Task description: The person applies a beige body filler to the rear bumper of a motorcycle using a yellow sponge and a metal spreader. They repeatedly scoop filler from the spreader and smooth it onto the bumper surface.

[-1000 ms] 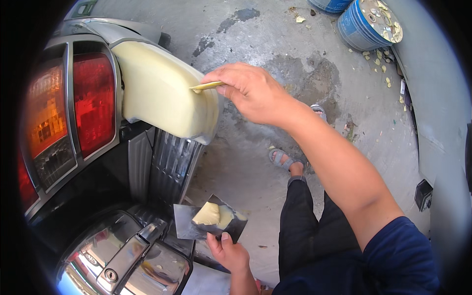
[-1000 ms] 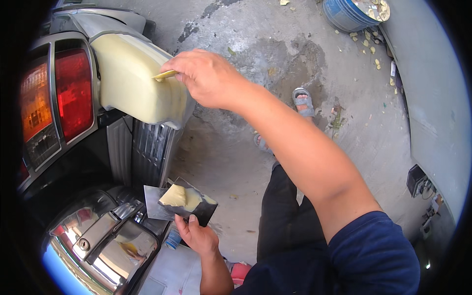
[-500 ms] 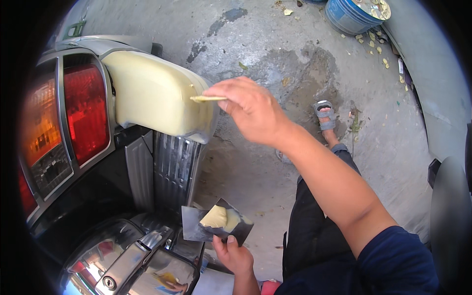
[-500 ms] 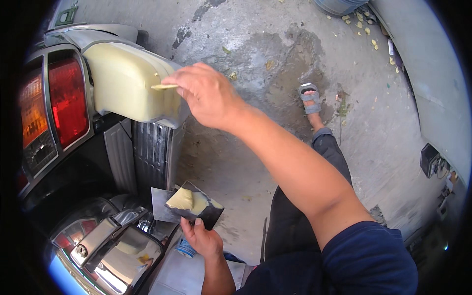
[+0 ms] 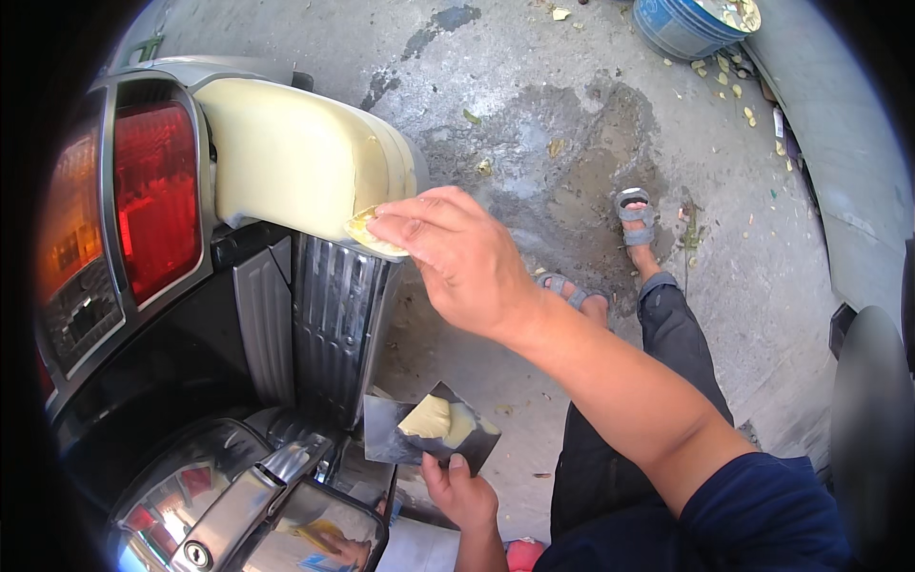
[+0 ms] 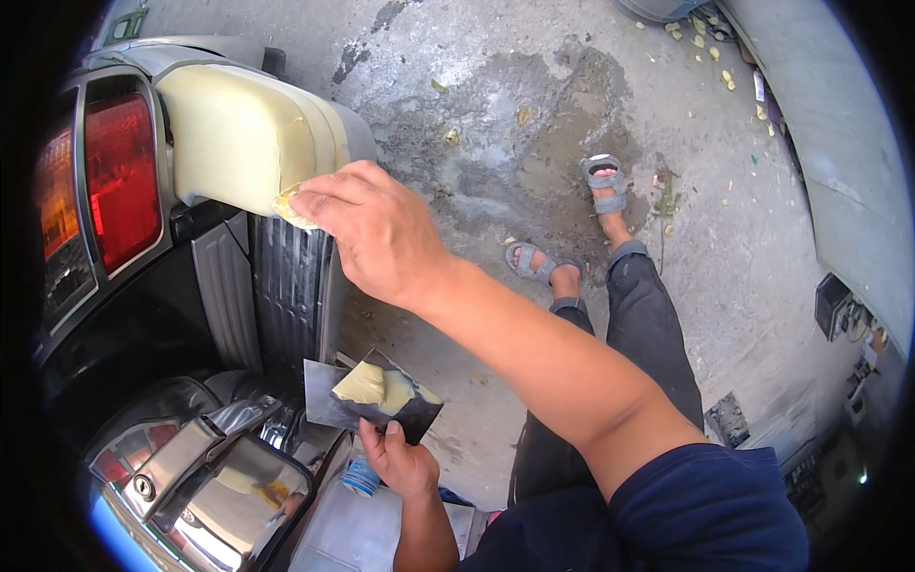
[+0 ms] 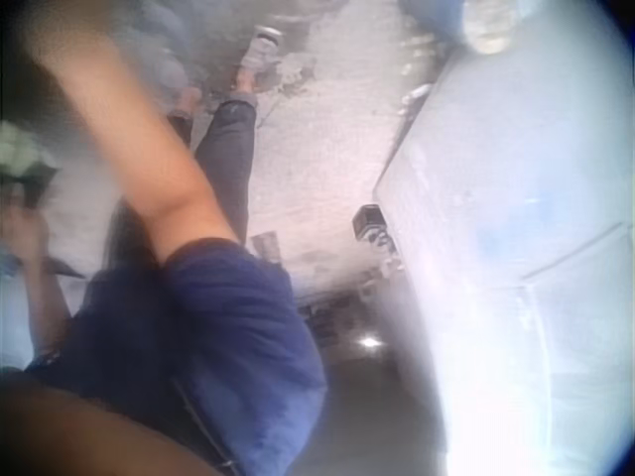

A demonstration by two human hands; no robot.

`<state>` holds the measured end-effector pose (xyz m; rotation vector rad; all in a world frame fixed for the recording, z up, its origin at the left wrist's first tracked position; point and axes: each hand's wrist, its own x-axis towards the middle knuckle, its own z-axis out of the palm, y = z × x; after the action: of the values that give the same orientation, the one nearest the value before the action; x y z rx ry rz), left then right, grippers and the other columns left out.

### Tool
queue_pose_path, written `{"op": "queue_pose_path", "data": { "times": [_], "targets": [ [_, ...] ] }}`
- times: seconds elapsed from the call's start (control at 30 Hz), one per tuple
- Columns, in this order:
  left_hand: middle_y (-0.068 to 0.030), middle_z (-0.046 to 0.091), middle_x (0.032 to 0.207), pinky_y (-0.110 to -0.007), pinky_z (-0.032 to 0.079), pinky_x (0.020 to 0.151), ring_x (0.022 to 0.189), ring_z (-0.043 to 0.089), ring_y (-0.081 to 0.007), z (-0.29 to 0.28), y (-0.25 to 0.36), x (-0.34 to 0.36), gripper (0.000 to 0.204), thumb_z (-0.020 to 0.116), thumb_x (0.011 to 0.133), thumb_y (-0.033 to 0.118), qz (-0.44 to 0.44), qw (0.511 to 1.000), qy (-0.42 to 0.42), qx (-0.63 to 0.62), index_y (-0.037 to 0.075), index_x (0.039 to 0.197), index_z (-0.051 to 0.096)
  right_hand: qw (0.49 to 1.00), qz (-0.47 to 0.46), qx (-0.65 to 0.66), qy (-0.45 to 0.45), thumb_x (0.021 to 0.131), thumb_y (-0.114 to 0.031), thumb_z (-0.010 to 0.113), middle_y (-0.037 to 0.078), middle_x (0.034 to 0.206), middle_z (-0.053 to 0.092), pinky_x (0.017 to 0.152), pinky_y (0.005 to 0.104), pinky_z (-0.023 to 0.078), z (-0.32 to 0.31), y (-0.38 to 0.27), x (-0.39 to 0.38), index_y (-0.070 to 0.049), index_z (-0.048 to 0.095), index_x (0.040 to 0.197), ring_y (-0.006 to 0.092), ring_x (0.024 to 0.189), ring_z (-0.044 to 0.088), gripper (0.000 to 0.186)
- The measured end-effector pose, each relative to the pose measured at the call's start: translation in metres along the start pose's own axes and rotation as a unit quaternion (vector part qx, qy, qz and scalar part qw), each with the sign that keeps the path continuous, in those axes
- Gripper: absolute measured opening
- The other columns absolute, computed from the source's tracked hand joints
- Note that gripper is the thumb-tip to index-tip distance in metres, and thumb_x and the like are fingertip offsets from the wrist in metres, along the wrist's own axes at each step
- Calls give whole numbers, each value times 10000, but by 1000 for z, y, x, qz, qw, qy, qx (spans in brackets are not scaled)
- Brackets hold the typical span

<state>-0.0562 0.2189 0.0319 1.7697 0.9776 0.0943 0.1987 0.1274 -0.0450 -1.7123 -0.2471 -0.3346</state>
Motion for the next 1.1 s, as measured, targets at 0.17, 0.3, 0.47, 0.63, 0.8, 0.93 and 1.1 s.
{"op": "queue_pose_path", "data": {
  "times": [0.17, 0.3, 0.47, 0.63, 0.8, 0.93, 1.1],
  "targets": [
    [-111, 544, 1274, -322, 361, 1041, 1162, 501, -190, 1, 8, 0, 430, 436, 893, -21, 6, 998, -20, 54, -47, 1320, 477, 999, -17, -20, -42, 745, 90, 603, 96, 1059, 689, 834, 375, 527, -2, 1, -14, -55, 692, 1089, 305, 964, 620, 383],
    [-112, 546, 1270, -324, 363, 1040, 1162, 502, -191, -3, 5, -1, 428, 438, 891, -19, 27, 998, -24, 44, -43, 1316, 483, 999, -42, -25, -11, 768, 83, 608, 102, 1050, 693, 842, 372, 524, -25, 9, 14, -59, 689, 1099, 308, 952, 632, 369],
    [-109, 548, 1267, -325, 369, 1036, 1160, 504, -189, -7, 0, -2, 422, 439, 894, -13, 26, 999, -10, 31, -44, 1313, 485, 991, -104, -84, -4, 799, -42, 546, 66, 923, 679, 762, 401, 535, -24, 19, 64, -90, 703, 985, 298, 893, 621, 248],
    [-107, 545, 1276, -333, 374, 1042, 1171, 506, -194, -5, -5, -3, 439, 446, 883, -8, 12, 1000, -6, -5, -43, 1319, 480, 981, -90, -147, -84, 820, -134, 542, 36, 876, 638, 721, 404, 511, -17, -20, 31, -107, 683, 926, 255, 898, 605, 179],
    [-126, 537, 1304, -365, 385, 1048, 1190, 513, -221, 9, 16, 9, 495, 470, 847, -14, -35, 990, 28, -135, -35, 1342, 466, 985, -57, -75, -144, 807, -93, 587, 54, 947, 651, 761, 394, 502, -21, -31, 5, -67, 672, 981, 258, 902, 603, 196],
    [-147, 521, 1347, -407, 381, 1071, 1238, 504, -248, 19, 46, 33, 536, 447, 841, 2, -77, 956, -2, -284, -33, 1376, 440, 987, 18, 58, -151, 856, -17, 621, 138, 1084, 665, 839, 374, 518, -56, -34, -10, -19, 644, 1139, 294, 967, 635, 284],
    [-163, 513, 1356, -411, 372, 1079, 1253, 497, -255, 41, 78, 53, 545, 435, 846, 40, -93, 936, -42, -336, -42, 1385, 427, 968, 58, 147, -195, 928, -79, 628, 177, 1085, 662, 811, 360, 527, -85, -57, -41, 0, 622, 1194, 285, 927, 657, 279]
  ]
}}
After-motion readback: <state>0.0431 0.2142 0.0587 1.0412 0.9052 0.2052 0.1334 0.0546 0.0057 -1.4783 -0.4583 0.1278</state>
